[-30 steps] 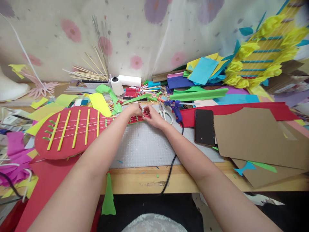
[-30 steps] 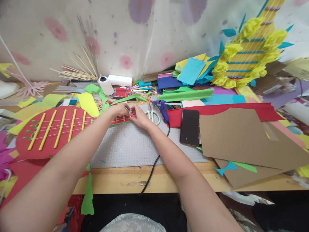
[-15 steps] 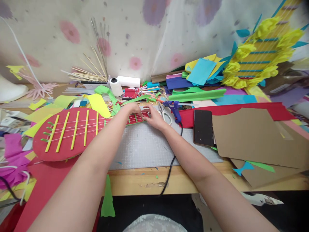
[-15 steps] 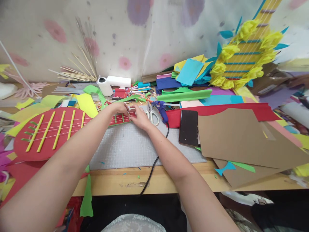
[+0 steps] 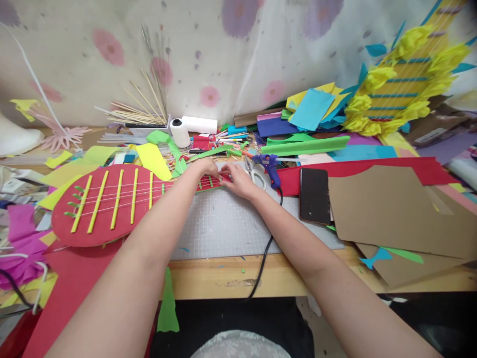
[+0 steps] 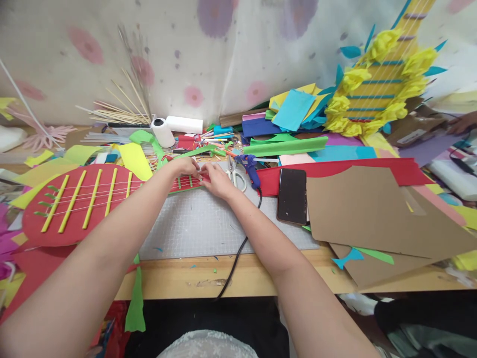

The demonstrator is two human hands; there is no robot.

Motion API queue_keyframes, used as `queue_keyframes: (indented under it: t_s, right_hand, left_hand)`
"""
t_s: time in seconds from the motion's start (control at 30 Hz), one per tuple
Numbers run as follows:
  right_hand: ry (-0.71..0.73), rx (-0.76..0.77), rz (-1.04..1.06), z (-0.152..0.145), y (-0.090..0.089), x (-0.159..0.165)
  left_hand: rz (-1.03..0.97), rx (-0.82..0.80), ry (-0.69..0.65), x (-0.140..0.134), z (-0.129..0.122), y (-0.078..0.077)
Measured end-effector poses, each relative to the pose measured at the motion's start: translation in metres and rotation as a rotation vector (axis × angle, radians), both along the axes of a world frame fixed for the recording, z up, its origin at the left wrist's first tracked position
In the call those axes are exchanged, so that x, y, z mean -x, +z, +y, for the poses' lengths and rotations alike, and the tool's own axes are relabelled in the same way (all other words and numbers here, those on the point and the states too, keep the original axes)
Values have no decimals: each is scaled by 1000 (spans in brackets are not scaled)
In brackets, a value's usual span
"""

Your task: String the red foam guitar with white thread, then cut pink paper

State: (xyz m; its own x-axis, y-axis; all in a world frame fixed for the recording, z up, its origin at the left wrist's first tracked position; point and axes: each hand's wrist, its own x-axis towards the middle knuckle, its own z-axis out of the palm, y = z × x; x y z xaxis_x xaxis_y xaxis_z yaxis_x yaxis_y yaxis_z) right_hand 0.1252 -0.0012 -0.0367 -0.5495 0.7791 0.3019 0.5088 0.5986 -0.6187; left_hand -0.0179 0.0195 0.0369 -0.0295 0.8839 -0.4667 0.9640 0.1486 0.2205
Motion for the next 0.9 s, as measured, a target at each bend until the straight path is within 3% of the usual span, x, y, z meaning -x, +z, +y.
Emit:
queue_keyframes:
  t_s: [0.4, 0.7, 0.9]
  right_hand:
    - [-4, -5, -49, 1, 3, 0]
    - [19, -16, -23, 2, -2, -1]
    - [16, -13, -25, 1, -2, -1]
  left_hand:
    - [-141, -75, 36, 10, -17, -2]
    - [-198, -142, 102, 9, -13, -28]
    - [-170, -165, 109, 9, -10, -23]
